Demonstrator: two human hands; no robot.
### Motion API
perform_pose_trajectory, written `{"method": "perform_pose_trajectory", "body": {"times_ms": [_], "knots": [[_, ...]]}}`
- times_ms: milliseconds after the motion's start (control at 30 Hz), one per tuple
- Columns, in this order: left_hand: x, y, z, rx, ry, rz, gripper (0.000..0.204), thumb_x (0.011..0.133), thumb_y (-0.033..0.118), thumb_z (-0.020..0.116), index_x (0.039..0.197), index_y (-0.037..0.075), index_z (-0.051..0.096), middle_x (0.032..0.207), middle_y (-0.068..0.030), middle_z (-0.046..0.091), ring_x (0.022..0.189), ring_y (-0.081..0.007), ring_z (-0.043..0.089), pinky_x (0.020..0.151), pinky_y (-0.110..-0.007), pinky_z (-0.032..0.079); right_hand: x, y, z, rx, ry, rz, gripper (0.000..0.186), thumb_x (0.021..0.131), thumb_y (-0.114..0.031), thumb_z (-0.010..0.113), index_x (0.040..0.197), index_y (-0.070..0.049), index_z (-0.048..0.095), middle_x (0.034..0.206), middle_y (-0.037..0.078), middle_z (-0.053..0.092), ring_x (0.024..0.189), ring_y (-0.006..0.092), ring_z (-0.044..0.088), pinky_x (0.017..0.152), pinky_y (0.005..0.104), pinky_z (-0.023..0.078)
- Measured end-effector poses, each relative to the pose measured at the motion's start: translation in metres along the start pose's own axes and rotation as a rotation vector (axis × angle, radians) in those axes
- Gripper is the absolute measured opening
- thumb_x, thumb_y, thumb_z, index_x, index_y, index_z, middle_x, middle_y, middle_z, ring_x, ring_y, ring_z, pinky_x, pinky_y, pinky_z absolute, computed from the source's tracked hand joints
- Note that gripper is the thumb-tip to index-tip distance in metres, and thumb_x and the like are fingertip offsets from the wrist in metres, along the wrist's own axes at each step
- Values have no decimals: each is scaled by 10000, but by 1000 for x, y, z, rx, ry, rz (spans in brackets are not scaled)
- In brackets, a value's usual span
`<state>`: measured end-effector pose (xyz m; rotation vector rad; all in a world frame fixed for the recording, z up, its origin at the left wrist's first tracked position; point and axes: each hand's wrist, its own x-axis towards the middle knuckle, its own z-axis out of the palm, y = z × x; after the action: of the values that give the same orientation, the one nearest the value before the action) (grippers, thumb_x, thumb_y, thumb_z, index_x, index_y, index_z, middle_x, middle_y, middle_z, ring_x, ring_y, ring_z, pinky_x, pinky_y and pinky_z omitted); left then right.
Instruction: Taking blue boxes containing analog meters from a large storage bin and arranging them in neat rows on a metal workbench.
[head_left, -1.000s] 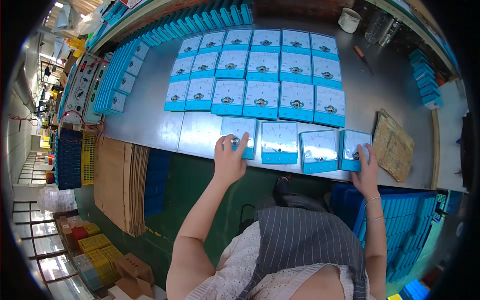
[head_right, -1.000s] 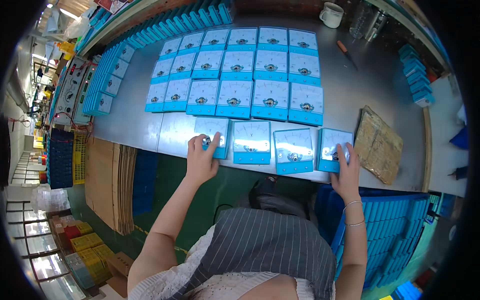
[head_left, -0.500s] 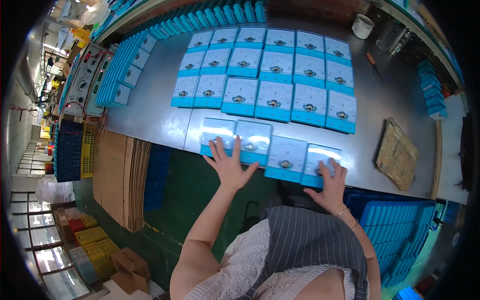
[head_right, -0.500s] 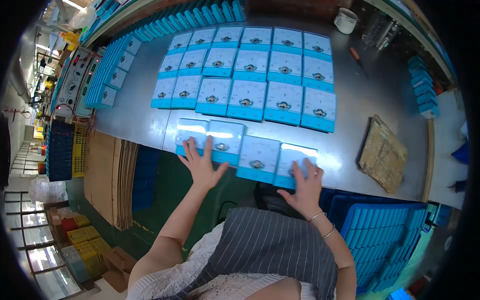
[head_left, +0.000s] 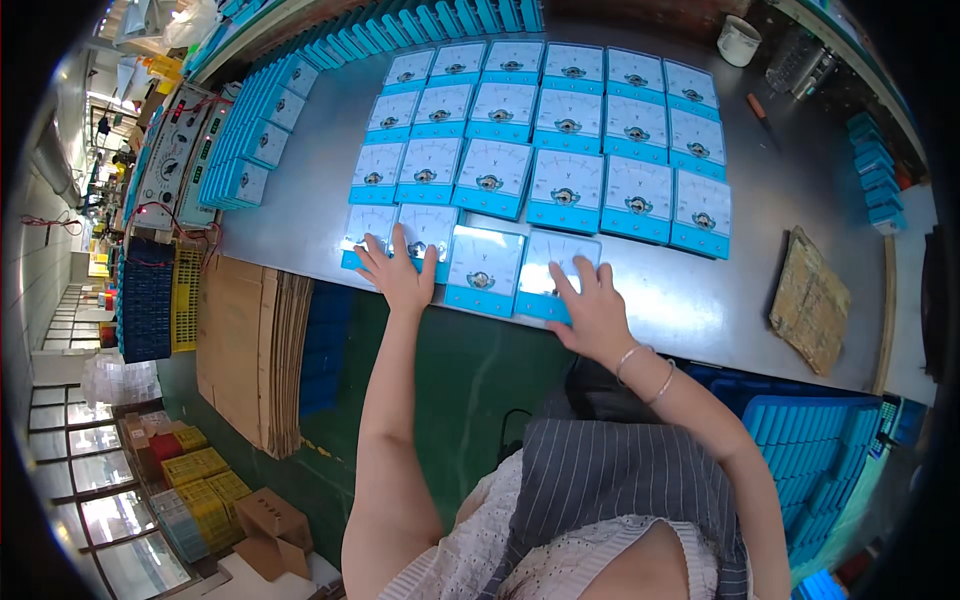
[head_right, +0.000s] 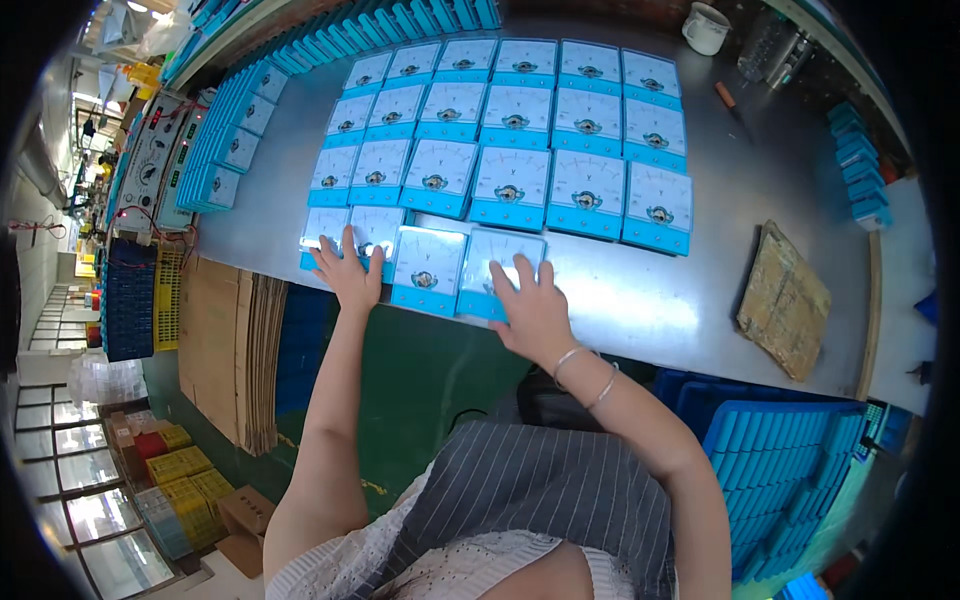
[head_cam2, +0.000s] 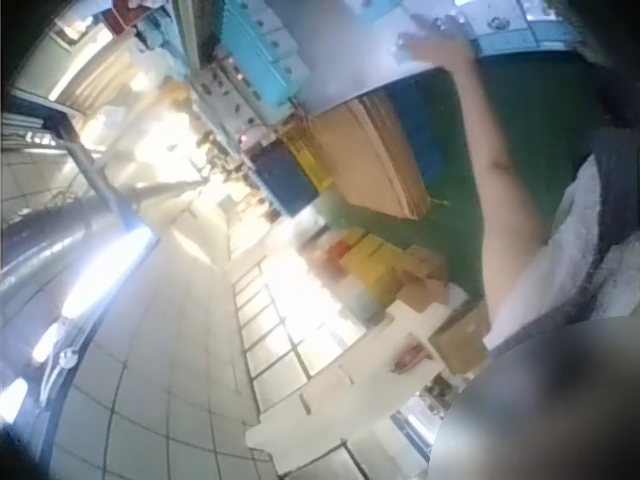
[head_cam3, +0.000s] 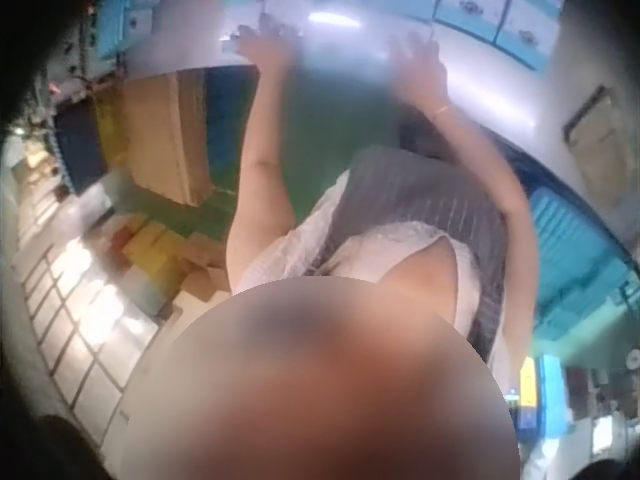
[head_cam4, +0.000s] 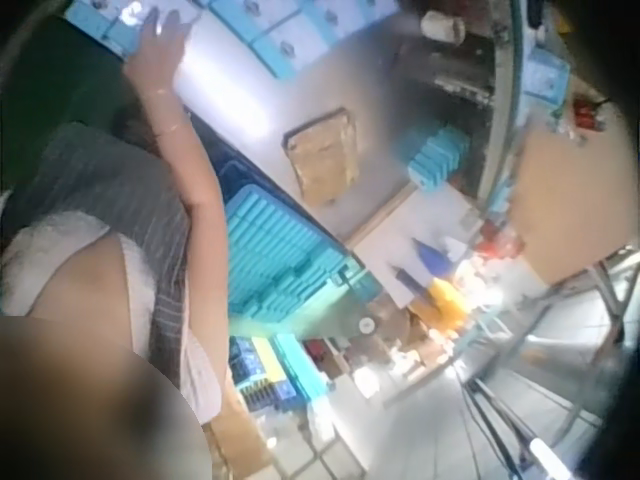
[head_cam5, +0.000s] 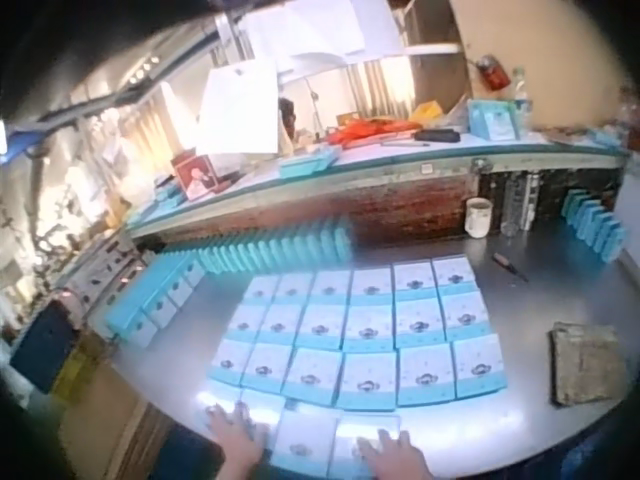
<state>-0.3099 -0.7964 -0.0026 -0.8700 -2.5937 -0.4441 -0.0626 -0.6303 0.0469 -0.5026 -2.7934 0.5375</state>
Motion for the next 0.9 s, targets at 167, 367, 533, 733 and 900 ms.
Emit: {"method": "perform_pose_trajectory", "body": {"times_ms": [167,367,533,733,900], "knots": [[-2,21,-12,-81,-14,-40,679,775,481,526,1337,138,359,1372,-284,197,1259,-527,92,932,-694,73,12,-1,-2,-14,-73,80,768,588,-238,756,1269,-132,417,1208,157,379,950,340,414,732,376,476],[-31,84,-25,-52,-156,263,640,785,407,488,1361,170,341,1403,-222,211,1291,-481,88,938,-688,-35,-8,6,5,369,95,117,757,635,-132,723,1298,-83,360,1262,200,313,1027,371,427,864,395,426],[-4,74,-1,-41,-101,304,585,795,457,479,1298,162,436,1357,-206,291,1283,-446,166,936,-688,-39,-60,27,-22,497,215,264,665,690,-97,667,1271,-12,354,1247,231,318,1080,389,430,916,384,392],[42,54,34,-270,126,425,707,723,372,605,1269,-15,379,1320,-247,313,1195,-395,295,950,-564,154,-121,27,-26,480,451,719,574,717,-84,639,1232,-9,398,1193,197,383,1020,342,476,861,354,432],[66,145,10,-569,69,638,534,756,263,613,1167,-35,444,1252,-240,368,1123,-380,348,931,-470,258,-142,22,-2,443,541,836,375,745,-127,611,1088,-12,511,1059,171,510,981,333,515,844,348,443]]}}
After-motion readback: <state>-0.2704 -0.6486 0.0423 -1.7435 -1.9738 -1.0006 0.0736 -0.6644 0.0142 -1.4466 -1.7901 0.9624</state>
